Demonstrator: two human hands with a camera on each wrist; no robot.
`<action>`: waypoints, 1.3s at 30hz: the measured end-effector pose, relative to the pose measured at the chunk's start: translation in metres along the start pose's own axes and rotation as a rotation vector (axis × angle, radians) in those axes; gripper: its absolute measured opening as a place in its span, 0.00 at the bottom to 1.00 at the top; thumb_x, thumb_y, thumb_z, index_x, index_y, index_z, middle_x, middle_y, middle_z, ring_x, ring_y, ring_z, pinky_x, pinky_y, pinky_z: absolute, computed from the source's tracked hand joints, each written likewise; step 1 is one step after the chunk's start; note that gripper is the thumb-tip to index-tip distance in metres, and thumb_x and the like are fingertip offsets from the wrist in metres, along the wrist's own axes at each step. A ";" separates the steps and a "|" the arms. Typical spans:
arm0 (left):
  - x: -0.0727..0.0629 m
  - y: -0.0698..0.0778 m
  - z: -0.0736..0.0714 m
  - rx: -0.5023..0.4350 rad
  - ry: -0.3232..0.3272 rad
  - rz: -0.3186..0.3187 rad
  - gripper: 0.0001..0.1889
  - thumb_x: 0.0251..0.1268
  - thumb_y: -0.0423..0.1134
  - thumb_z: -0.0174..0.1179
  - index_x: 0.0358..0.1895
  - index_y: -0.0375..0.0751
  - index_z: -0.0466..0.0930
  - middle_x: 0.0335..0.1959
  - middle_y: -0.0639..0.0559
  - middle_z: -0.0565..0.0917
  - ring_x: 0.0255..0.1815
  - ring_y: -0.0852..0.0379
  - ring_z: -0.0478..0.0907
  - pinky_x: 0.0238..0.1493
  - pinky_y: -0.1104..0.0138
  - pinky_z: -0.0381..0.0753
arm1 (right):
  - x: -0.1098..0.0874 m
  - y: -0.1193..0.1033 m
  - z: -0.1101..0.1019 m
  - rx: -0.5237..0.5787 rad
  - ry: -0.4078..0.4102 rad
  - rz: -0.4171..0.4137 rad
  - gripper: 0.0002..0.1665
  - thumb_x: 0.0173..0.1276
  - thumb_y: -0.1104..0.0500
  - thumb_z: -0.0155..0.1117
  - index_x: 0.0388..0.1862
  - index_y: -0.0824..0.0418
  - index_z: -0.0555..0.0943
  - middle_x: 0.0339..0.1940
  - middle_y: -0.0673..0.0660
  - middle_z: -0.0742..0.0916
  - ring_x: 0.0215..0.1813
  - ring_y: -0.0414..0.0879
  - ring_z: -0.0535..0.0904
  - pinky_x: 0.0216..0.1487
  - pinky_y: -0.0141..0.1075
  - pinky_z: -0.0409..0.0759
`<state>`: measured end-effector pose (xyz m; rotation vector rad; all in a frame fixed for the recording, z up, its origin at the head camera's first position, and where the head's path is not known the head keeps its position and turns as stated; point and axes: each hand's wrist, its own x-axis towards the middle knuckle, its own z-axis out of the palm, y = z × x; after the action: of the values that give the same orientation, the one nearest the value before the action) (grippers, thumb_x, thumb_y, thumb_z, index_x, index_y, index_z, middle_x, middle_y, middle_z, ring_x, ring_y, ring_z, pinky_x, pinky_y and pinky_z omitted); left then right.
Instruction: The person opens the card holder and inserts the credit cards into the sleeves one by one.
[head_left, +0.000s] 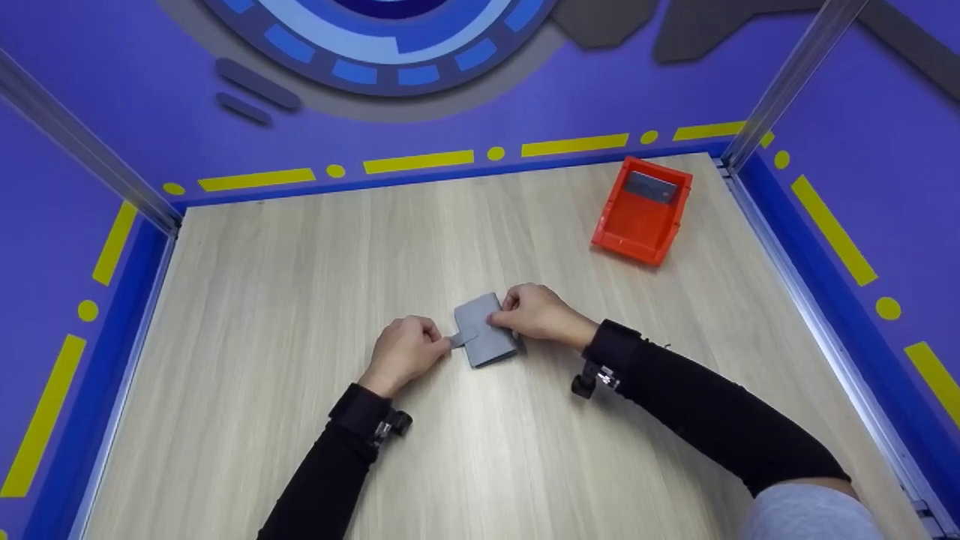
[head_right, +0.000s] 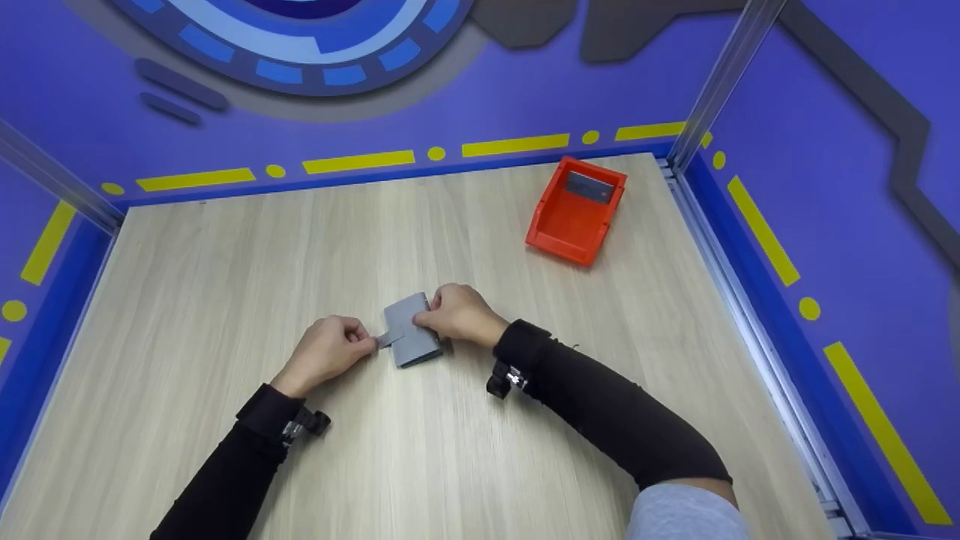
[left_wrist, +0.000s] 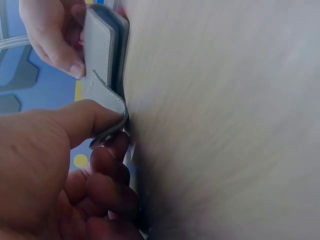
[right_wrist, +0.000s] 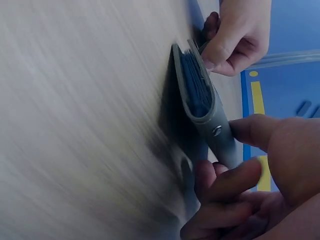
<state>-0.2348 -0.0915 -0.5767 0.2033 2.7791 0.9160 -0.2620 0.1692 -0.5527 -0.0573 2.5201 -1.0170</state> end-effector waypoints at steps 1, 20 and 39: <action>0.000 0.000 0.000 0.000 -0.002 0.001 0.10 0.64 0.45 0.73 0.26 0.50 0.86 0.23 0.59 0.80 0.24 0.58 0.73 0.29 0.65 0.67 | 0.000 0.000 0.000 0.026 -0.007 0.000 0.18 0.70 0.44 0.76 0.34 0.54 0.82 0.27 0.46 0.82 0.32 0.41 0.76 0.33 0.33 0.71; -0.002 0.000 0.000 -0.033 -0.001 0.023 0.14 0.73 0.53 0.70 0.27 0.55 0.87 0.20 0.62 0.77 0.24 0.59 0.72 0.30 0.64 0.66 | -0.009 0.006 -0.016 0.160 -0.020 -0.111 0.12 0.67 0.54 0.72 0.35 0.53 0.76 0.39 0.52 0.81 0.47 0.47 0.80 0.44 0.37 0.77; -0.003 0.000 -0.002 -0.022 0.000 0.059 0.17 0.78 0.56 0.67 0.28 0.54 0.85 0.20 0.62 0.76 0.22 0.59 0.72 0.31 0.63 0.68 | -0.030 -0.001 -0.055 -0.278 0.296 -0.485 0.12 0.69 0.60 0.73 0.44 0.56 0.78 0.40 0.54 0.80 0.40 0.48 0.76 0.42 0.41 0.76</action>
<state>-0.2324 -0.0928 -0.5745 0.2830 2.7751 0.9600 -0.2566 0.2105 -0.5058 -0.6724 2.9868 -0.8827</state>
